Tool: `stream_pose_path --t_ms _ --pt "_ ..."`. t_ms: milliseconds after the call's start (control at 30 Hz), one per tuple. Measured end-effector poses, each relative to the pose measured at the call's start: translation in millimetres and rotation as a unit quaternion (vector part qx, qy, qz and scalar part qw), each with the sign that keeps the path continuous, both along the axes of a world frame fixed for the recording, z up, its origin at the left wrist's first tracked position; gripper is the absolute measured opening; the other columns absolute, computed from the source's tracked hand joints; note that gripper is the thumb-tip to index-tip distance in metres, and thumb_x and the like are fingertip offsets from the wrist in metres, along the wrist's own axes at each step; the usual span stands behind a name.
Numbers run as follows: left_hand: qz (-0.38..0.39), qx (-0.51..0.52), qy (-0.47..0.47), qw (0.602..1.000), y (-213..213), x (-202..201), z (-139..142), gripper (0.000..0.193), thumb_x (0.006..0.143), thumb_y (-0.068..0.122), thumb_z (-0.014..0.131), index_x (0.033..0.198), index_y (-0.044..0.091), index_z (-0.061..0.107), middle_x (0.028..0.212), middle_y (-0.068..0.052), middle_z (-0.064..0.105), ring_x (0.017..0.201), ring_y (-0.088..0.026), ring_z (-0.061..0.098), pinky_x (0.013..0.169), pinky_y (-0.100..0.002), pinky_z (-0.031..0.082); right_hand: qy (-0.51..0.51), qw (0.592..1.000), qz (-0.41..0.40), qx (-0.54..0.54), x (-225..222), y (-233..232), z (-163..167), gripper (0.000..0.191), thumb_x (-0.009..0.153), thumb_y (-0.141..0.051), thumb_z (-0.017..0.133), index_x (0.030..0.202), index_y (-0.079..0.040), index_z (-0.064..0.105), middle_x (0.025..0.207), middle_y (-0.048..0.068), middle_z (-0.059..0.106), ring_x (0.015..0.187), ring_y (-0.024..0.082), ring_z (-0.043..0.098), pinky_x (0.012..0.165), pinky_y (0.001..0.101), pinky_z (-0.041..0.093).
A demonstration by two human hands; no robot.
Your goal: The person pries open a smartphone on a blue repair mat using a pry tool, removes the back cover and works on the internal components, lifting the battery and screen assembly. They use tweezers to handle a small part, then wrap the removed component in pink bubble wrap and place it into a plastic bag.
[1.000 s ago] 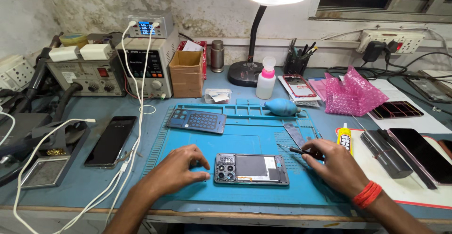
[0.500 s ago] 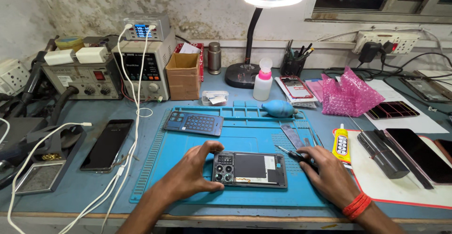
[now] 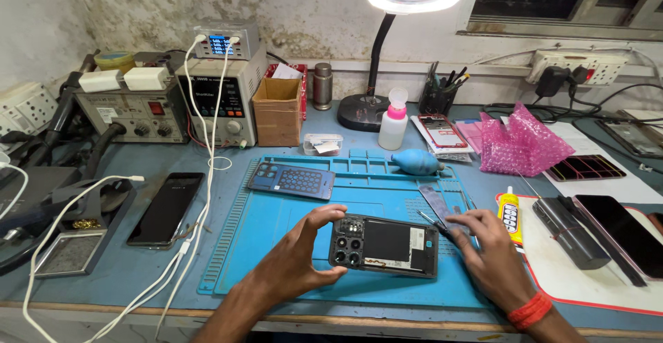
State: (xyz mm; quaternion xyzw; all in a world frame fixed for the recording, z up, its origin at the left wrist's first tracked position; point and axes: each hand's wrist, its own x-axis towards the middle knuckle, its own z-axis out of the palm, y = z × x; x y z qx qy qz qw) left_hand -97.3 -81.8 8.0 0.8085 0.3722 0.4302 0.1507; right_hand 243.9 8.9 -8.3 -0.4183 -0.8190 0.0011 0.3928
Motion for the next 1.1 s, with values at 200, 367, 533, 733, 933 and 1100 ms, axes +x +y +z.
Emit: stream_pose_path --t_ms 200,367,533,733,933,1100 --pt "-0.012 -0.045 -0.033 0.998 0.9 2.7 -0.6 0.095 0.076 0.006 0.087 0.151 0.018 0.029 0.152 -0.015 0.05 0.13 -0.032 0.063 0.108 -0.045 0.055 0.122 0.987 0.045 -0.098 -13.1 -24.5 9.1 0.031 0.095 -0.022 0.065 0.123 -0.01 0.07 0.112 0.009 0.072 0.095 0.017 0.071 0.071 0.0308 0.055" --pt "-0.034 -0.091 -0.079 0.992 -1.3 3.3 -4.1 0.115 0.077 0.002 0.086 0.162 0.025 0.012 0.162 -0.014 0.045 0.118 -0.026 0.07 0.104 -0.044 0.056 0.124 0.974 0.008 -0.189 -28.7 -34.4 12.1 0.04 0.086 -0.018 0.071 0.126 -0.013 0.07 0.105 0.005 0.073 0.076 0.012 0.069 0.056 0.0297 0.05" --pt "-0.047 -0.119 -0.105 0.986 -2.4 3.2 -8.5 0.116 0.08 -0.002 0.083 0.164 0.027 0.008 0.163 -0.014 0.041 0.125 -0.028 0.068 0.105 -0.046 0.055 0.153 0.969 0.033 -0.19 -28.7 -35.8 7.6 0.042 0.085 -0.014 0.073 0.127 -0.013 0.069 0.099 0.004 0.07 0.074 0.009 0.066 0.055 0.0265 0.052" --pt "-0.051 -0.117 -0.106 0.986 -1.2 3.1 -10.8 0.114 0.08 -0.003 0.081 0.163 0.027 0.009 0.164 -0.014 0.039 0.131 -0.028 0.064 0.109 -0.047 0.054 0.169 0.953 0.011 -0.249 -23.5 -28.9 -1.0 0.047 0.086 -0.015 0.074 0.133 -0.015 0.068 0.079 0.005 0.069 0.069 0.01 0.062 0.059 0.0276 0.052" --pt "-0.046 -0.132 -0.109 0.984 -2.3 3.0 -9.4 0.115 0.081 -0.004 0.081 0.163 0.028 0.007 0.164 -0.014 0.04 0.127 -0.026 0.067 0.108 -0.047 0.054 0.175 0.952 0.021 -0.251 -21.6 -27.3 -3.0 0.046 0.086 -0.015 0.074 0.131 -0.013 0.069 0.08 0.005 0.072 0.071 0.01 0.064 0.063 0.0273 0.054" --pt "-0.048 -0.142 -0.122 0.981 -2.4 2.8 -9.1 0.116 0.08 -0.004 0.08 0.163 0.03 0.006 0.162 -0.014 0.041 0.12 -0.025 0.07 0.105 -0.047 0.056 0.173 0.949 0.016 -0.264 -21.1 -25.8 -2.2 0.046 0.087 -0.015 0.074 0.132 -0.013 0.07 0.081 0.006 0.074 0.072 0.01 0.065 0.066 0.028 0.055"
